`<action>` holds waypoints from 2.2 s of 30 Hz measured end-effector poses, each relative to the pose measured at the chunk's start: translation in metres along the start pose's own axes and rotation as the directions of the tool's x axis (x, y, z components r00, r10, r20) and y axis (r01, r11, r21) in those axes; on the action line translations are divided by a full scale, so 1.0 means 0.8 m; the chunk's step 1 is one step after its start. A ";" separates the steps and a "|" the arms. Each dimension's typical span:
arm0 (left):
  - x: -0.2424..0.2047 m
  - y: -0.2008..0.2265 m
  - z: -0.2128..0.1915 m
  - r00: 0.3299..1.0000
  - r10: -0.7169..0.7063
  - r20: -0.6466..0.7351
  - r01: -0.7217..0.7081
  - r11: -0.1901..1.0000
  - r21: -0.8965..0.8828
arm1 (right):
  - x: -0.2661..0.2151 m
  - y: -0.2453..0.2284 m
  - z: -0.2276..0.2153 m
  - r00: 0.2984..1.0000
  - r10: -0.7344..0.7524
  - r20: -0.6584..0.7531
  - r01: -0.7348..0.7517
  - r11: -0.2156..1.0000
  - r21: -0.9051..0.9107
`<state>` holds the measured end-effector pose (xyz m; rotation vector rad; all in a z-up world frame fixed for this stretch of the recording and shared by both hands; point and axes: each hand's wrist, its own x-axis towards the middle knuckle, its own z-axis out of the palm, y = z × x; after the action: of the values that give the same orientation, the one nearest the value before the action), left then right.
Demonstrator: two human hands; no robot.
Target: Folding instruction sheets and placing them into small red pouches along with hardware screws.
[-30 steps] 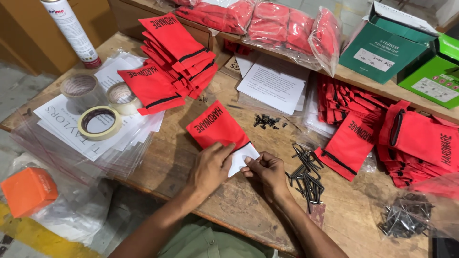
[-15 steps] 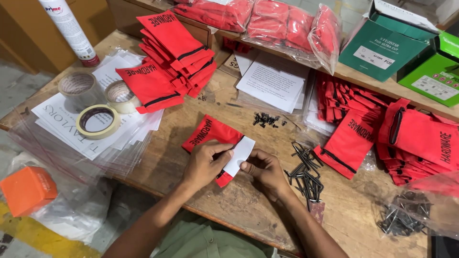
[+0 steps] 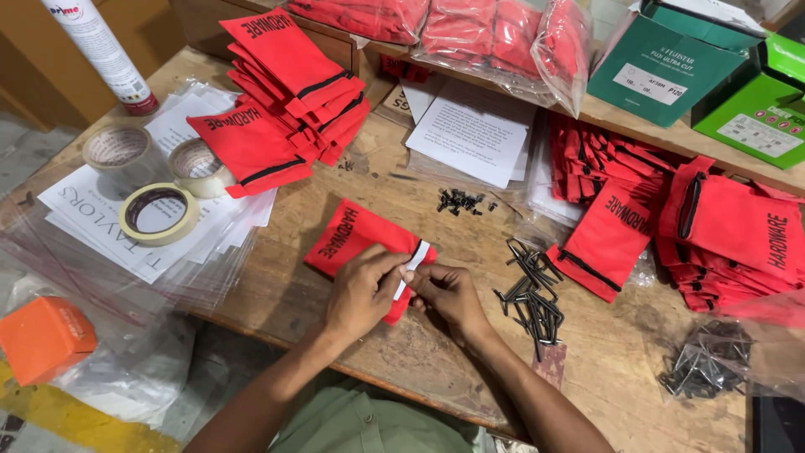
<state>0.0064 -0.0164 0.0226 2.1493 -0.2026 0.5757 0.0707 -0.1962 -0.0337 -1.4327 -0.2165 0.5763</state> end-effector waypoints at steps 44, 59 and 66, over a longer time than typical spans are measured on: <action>-0.014 -0.065 0.006 1.000 -0.023 0.003 0.017 0.825 0.565 | -0.027 -0.058 -0.020 0.997 -0.043 -0.060 0.042 0.999 -0.020; -0.011 -0.058 0.003 0.998 0.049 -0.031 -0.033 0.918 0.396 | -0.023 -0.088 -0.121 0.813 -0.578 0.071 0.102 0.021 -0.995; -0.013 -0.049 -0.004 0.986 0.014 -0.169 0.013 0.987 0.159 | 0.000 -0.078 -0.104 0.612 -0.783 -0.108 0.248 0.320 -0.915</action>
<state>0.0100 0.0093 -0.0089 2.2400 -0.0651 0.7947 0.1253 -0.2708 0.0149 -2.2536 -0.5594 -0.7019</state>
